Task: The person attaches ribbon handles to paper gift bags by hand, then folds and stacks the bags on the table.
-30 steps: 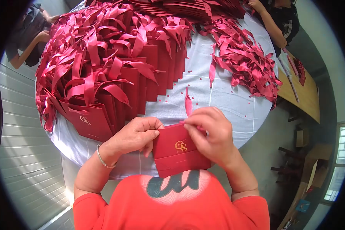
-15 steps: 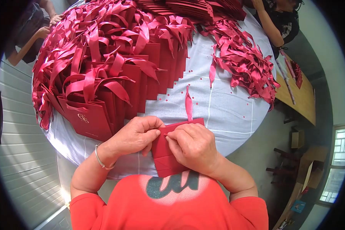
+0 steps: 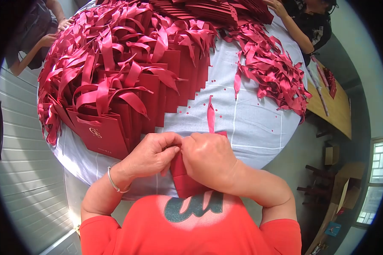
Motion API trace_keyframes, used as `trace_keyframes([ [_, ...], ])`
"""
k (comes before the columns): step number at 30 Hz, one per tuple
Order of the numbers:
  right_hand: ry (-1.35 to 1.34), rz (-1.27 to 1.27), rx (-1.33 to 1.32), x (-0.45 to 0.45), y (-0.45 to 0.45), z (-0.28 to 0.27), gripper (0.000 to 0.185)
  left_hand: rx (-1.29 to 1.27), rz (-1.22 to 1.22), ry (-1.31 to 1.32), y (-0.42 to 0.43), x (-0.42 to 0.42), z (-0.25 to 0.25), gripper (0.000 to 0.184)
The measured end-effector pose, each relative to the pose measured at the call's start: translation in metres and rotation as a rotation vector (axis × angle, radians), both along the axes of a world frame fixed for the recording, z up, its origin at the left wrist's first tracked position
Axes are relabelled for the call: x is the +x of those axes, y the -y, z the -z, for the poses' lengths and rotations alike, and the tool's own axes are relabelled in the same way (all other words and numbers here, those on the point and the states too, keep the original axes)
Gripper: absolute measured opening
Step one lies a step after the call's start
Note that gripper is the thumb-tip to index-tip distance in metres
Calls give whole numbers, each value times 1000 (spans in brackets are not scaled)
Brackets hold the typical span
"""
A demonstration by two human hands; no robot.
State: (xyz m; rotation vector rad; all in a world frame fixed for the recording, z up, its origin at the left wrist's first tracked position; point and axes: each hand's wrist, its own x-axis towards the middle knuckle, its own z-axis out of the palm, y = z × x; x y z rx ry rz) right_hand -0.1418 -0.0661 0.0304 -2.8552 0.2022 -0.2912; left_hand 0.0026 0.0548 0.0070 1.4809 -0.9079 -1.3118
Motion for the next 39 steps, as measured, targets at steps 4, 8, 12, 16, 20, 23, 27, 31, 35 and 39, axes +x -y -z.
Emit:
trace_keyframes([
  [4,49,24,331,2,13,-3,13,-11,4,-47,0,0,-2,18],
  [8,17,10,436,9,24,-1,15,-20,8,14,-1,-2,-3,19],
  [12,-186,-26,743,10,41,-20,17,-114,-7,144,-4,-7,0,14],
  [16,-429,-46,1055,24,72,-20,21,-184,-91,282,-4,-13,5,16],
  [20,-587,-175,925,49,76,-14,24,-310,-67,619,-7,-19,7,19],
  [23,-880,-158,965,60,82,-8,33,-271,-229,453,-8,-28,7,23],
  [27,-975,-78,1061,63,74,-16,32,-257,-133,499,-10,-26,1,28],
  [31,-921,-26,1168,62,72,0,29,-270,-85,475,-9,-25,0,29],
  [35,-874,18,1212,58,73,-1,30,-220,-54,269,-9,-20,0,33],
  [39,-794,31,1266,54,71,10,38,-274,124,357,-8,-10,-1,36],
])
